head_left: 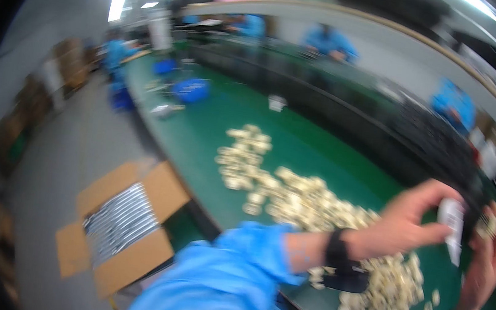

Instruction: Assembling plastic gears into white housings on an assembly line.

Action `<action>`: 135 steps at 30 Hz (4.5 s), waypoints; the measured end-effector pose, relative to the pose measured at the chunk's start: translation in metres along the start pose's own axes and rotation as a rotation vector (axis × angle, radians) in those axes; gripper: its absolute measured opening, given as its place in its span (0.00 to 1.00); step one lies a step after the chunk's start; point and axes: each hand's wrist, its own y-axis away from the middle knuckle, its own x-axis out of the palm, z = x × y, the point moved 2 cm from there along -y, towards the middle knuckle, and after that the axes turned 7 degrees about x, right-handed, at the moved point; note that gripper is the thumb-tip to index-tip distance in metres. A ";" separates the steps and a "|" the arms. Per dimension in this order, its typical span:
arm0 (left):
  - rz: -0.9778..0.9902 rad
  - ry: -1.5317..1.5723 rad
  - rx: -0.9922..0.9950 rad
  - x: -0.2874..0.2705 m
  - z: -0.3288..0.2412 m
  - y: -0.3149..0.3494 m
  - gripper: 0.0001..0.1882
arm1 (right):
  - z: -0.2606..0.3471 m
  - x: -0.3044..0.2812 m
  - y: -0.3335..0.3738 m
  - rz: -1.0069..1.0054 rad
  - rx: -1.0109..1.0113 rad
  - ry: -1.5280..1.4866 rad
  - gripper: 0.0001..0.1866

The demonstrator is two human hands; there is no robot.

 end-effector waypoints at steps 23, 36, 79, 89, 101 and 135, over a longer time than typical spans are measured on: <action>-0.068 0.236 -0.374 0.024 0.006 0.065 0.27 | -0.007 0.011 0.037 0.597 -0.043 0.021 0.20; -0.045 0.455 -0.535 0.026 0.001 0.071 0.26 | -0.007 0.012 0.042 0.607 -0.097 -0.059 0.19; 0.339 -0.977 -0.659 -0.232 0.046 -0.035 0.17 | -0.231 -0.097 -0.221 -0.144 0.239 1.091 0.12; 0.039 -1.589 -0.956 -0.428 0.248 -0.016 0.50 | -0.365 -0.022 -0.165 0.496 0.551 1.375 0.33; 0.292 -1.778 -0.815 -0.431 0.296 -0.015 0.15 | -0.253 0.031 -0.127 0.681 0.342 0.894 0.15; -0.628 0.005 -0.671 -0.207 -0.026 0.005 0.17 | -0.302 -0.042 -0.101 0.416 0.229 1.410 0.08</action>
